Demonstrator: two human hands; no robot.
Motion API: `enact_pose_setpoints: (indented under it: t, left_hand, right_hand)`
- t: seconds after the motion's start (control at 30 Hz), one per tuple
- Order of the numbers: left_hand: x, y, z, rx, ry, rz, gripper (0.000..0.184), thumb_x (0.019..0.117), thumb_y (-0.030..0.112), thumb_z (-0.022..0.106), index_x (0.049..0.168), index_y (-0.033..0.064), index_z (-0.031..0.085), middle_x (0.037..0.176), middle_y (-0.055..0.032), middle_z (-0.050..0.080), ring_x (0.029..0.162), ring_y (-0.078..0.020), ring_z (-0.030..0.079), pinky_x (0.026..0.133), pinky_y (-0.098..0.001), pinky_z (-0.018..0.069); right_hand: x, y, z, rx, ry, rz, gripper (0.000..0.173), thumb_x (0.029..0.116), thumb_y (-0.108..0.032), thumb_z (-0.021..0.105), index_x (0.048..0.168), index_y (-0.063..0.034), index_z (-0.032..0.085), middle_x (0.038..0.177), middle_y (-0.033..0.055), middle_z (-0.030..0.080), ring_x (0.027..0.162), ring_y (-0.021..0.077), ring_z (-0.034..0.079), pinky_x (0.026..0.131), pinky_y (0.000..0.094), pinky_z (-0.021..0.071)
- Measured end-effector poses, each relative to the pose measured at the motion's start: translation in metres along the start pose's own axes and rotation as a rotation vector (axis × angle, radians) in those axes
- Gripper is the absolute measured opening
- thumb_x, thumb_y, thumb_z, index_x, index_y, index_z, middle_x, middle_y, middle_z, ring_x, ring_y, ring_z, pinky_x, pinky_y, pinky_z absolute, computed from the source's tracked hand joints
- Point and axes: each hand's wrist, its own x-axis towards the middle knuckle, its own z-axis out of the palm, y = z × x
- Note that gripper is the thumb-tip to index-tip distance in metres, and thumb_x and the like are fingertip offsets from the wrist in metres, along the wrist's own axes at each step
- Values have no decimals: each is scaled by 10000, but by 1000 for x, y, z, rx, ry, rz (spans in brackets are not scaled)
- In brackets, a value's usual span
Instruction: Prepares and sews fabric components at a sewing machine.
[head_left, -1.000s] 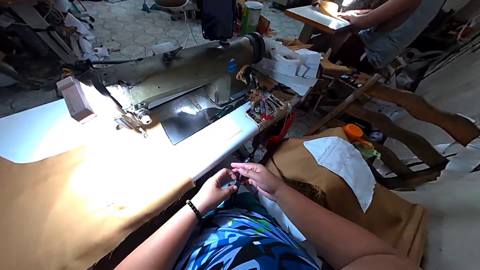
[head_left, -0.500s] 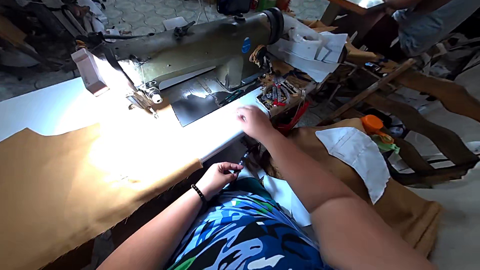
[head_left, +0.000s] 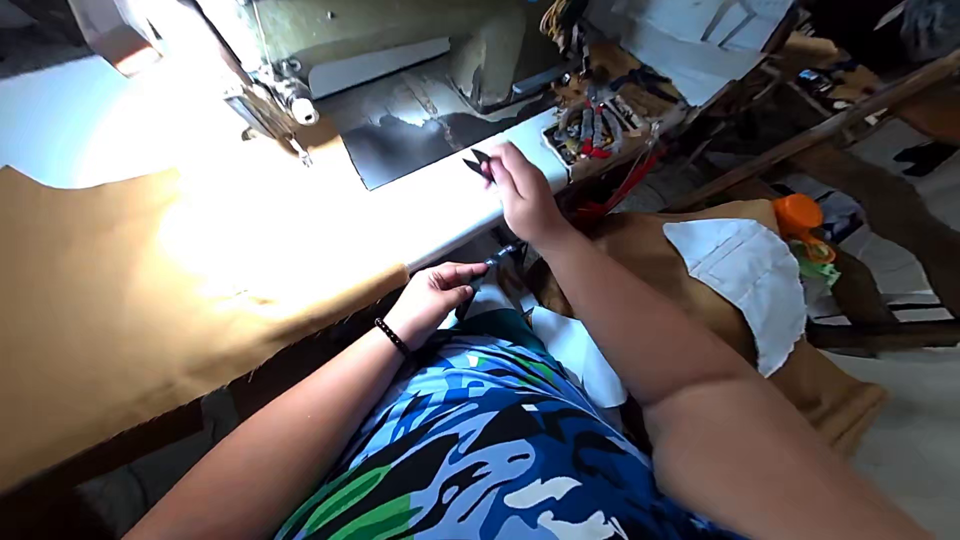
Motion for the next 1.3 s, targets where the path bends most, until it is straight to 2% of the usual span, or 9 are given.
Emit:
enact_pose_setpoints:
  t: [0.1,0.17,0.23,0.33,0.53,1.0,1.13,1.23,1.3]
  left_hand:
    - [1,-6,-3,-19,-4,28,338,955,-83,589,1241,52,711,1230,-36,675,958,-87,654,850,-273,556]
    - [2,-4,-4,-12,-8,41,322,957,-71,596,1229,52,717,1230,-33,670,977,-79,648,857,-261,552]
    - [4,-2,-2,-19,5,53,297,947,-61,622,1200,48,732,1195,-36,682,939,-83,652,814,-247,553]
    - [6,-2,2,2,13,75,276,921,-61,659,1157,48,754,1157,-44,691,915,-99,672,804,-257,578]
    - [3,2,0,13,-36,71,363,899,-94,664,1215,67,738,1200,-38,671,869,-87,652,776,-253,571]
    - [3,1,2,-3,-66,78,392,879,-109,673,1228,60,731,1246,-45,654,919,-108,660,802,-269,581]
    - [4,0,-2,39,-66,72,391,871,-54,701,1235,85,730,1213,-33,672,909,-95,670,814,-268,587]
    - [8,3,1,171,-191,-19,324,884,-28,720,1196,39,664,1144,-47,679,839,-66,672,797,-257,585]
    - [5,10,10,310,-373,-44,254,900,0,722,1144,3,651,1109,-54,690,876,-52,679,831,-257,578]
  right_hand:
    - [-77,-26,-8,353,-238,181,303,1030,-61,341,1202,52,564,828,76,602,676,117,586,627,303,533]
    - [-116,-20,-10,502,-415,382,312,1041,-201,423,1274,-19,523,864,19,582,718,71,569,671,270,520]
    - [-138,-15,-11,602,-502,589,262,1027,-226,524,1221,-50,516,844,-41,539,707,9,517,676,210,469]
    - [-142,-12,-15,689,-593,762,126,1058,-217,494,1079,-99,532,717,-94,487,603,-22,466,577,152,404]
    - [-126,-15,-17,807,-682,858,180,1089,-230,403,1062,-117,541,623,-99,461,487,-29,422,467,120,361]
    - [-120,-11,-6,816,-668,798,181,1082,-189,448,930,-124,521,597,-97,419,473,-32,346,450,127,273]
    - [-118,-14,-12,641,-504,575,156,1056,-221,488,961,-124,565,625,-114,434,517,-43,378,496,140,320]
    - [-78,-15,-25,90,-345,200,321,1023,-276,574,1165,-4,666,939,89,693,815,158,661,754,378,571]
    - [-36,-14,-21,-219,-316,75,367,1029,-299,590,1209,8,680,1028,191,716,888,336,711,770,552,573]
